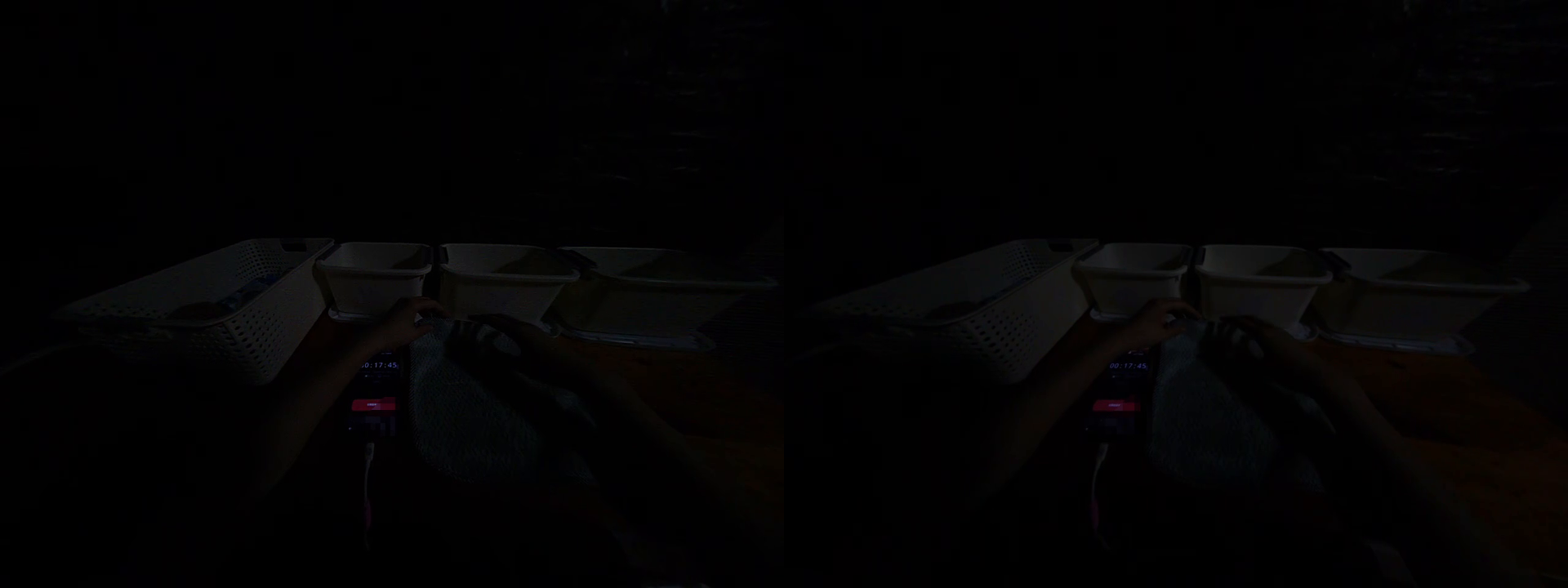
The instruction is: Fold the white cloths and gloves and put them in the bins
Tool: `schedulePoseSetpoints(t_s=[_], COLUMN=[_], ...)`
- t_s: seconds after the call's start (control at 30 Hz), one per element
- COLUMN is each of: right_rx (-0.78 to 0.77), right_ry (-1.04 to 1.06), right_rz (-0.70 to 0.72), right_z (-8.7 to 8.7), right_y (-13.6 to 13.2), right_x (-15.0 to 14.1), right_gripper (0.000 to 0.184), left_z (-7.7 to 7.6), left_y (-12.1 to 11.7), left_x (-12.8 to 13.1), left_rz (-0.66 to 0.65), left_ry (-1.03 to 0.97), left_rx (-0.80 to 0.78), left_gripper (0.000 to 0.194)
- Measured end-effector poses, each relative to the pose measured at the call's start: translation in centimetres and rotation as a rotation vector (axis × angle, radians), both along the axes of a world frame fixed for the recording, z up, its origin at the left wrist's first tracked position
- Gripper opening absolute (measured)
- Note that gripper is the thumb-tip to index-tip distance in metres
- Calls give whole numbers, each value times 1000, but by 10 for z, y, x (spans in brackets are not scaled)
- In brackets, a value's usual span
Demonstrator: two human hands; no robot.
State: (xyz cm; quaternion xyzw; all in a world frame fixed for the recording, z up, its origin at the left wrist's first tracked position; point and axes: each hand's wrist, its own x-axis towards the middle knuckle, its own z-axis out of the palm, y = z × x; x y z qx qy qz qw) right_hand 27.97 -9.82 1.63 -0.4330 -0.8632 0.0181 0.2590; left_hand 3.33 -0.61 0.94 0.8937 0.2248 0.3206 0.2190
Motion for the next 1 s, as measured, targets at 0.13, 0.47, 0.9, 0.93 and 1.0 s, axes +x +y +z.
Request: schedulePoseSetpoints(t_s=[0.13,0.47,0.9,0.93,1.0], right_rx=[5,-125,-190,-194,-193], right_ry=[13,-54,-91,-98,-99], right_rz=[-7,33,-178,-186,-194], right_z=[-2,-20,-2,-3,-7], right_y=[4,20,27,28,29], right_x=[-1,7,49,54,63], right_gripper=[57,36,28,27,25], left_z=[8,14,4,2,1], left_y=[-11,-19,5,7,10], left_x=[3,3,-4,-4,-5], left_rz=[-85,-104,-3,1,14], left_ry=[-10,15,-63,-71,-87], left_rx=[-12,-146,-159,-150,-146], left_gripper=[24,21,16,16,15])
